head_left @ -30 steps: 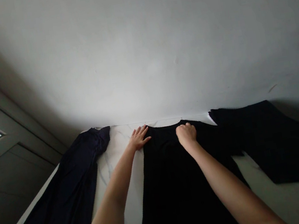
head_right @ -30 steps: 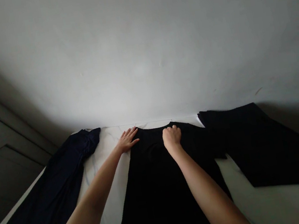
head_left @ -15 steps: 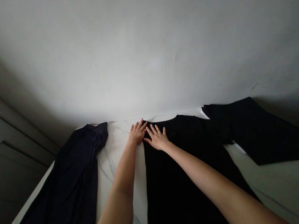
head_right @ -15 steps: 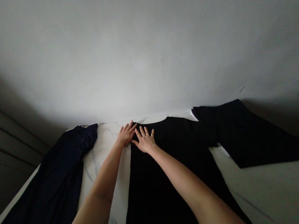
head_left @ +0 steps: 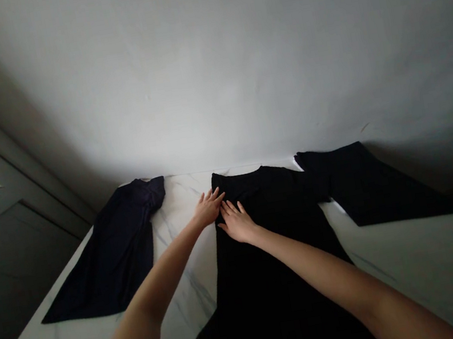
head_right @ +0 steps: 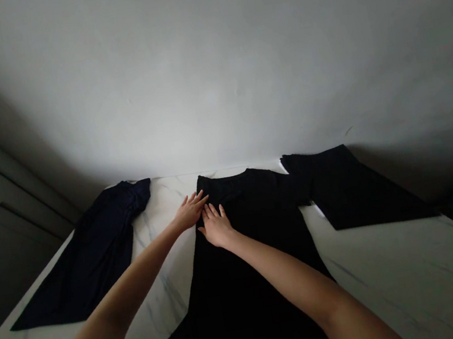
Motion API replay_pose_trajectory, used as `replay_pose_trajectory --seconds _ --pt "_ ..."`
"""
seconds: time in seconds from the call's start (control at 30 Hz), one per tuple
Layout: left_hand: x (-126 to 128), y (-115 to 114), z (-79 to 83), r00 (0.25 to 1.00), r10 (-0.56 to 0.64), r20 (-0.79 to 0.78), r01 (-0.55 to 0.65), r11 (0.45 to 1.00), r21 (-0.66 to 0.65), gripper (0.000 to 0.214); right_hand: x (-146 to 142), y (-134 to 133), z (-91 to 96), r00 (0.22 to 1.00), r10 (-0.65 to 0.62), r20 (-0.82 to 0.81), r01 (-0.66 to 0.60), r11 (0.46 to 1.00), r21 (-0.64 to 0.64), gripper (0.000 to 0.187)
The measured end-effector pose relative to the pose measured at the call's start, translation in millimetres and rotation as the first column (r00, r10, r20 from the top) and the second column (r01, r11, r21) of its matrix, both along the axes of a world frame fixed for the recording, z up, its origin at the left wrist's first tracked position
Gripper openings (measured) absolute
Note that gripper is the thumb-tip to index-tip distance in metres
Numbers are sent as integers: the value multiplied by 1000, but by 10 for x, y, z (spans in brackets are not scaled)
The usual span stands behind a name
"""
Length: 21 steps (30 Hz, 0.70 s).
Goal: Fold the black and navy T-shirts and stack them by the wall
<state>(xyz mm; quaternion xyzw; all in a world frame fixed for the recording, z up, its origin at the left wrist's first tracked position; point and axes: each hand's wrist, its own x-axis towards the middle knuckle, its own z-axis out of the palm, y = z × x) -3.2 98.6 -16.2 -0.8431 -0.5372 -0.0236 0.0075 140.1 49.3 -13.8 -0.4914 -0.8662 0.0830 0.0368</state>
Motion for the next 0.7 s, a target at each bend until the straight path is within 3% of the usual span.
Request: replay_pose_trajectory --seconds 0.27,0.53,0.7 --pt "-100 -1076 -50 997 -68 47 68 998 3 49 226 -668 -27 986 148 -76 -138 983 123 49" --pt "-124 -1829 62 986 -70 152 80 995 -59 43 387 -1150 61 949 293 -119 -272 948 163 37" --pt "-61 -2287 144 975 -1 224 15 998 -60 28 479 -1313 55 901 427 -76 -398 884 246 34"
